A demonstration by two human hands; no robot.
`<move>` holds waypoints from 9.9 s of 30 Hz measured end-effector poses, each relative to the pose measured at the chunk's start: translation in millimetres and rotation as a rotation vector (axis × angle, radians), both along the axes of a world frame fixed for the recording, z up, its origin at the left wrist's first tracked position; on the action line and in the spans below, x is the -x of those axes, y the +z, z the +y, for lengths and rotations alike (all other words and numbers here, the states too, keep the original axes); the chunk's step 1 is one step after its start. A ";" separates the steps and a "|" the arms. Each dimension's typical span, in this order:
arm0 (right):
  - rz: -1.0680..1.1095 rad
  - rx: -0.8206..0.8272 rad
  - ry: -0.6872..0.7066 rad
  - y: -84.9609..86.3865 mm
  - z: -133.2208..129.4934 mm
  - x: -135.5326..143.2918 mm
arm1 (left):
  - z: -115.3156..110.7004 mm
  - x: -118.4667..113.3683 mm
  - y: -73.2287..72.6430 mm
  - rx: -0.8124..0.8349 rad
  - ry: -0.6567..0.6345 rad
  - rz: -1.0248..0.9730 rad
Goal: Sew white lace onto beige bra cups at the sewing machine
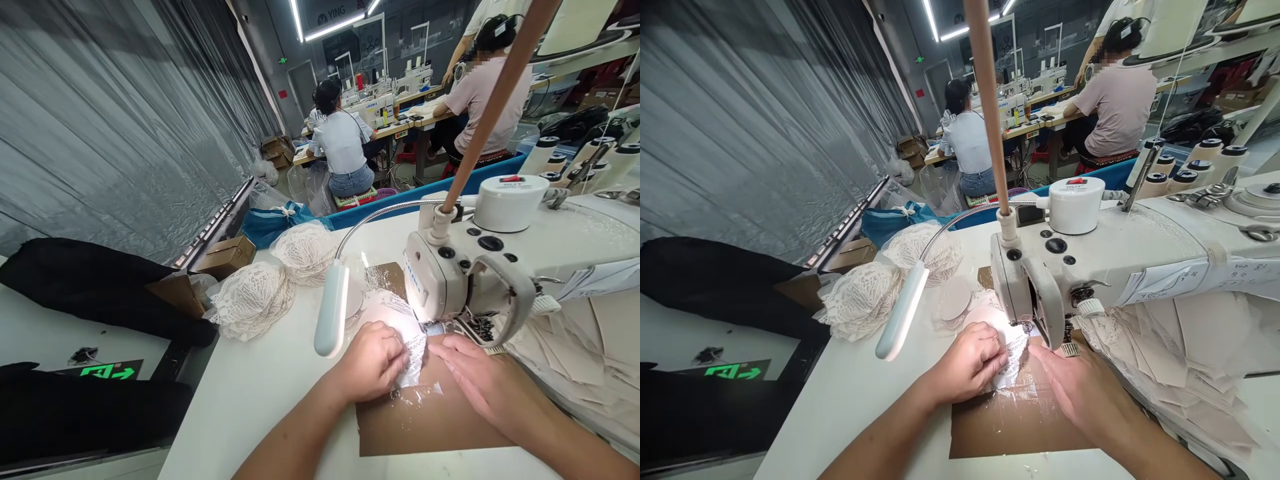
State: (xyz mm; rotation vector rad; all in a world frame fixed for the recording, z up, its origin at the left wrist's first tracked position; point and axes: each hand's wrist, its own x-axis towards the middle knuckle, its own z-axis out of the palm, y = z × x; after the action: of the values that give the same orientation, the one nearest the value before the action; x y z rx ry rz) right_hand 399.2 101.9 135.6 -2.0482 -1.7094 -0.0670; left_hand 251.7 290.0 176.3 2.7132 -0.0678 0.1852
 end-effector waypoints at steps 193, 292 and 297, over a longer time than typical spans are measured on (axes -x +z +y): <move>-0.010 0.044 -0.020 31.0 5.9 16.4 | -19.8 0.1 5.2 0.007 0.145 0.144; 0.050 0.159 0.126 17.7 -22.3 19.2 | -22.3 7.2 35.1 0.022 -0.082 0.165; -0.004 0.151 0.067 5.7 -27.7 28.6 | -32.4 2.2 25.6 -0.127 -0.010 0.133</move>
State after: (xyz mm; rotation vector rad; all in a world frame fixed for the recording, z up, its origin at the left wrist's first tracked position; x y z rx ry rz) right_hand 370.6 74.2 141.3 -2.0954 -1.8340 0.0824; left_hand 249.6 257.5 201.9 2.8430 -0.0558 -0.0025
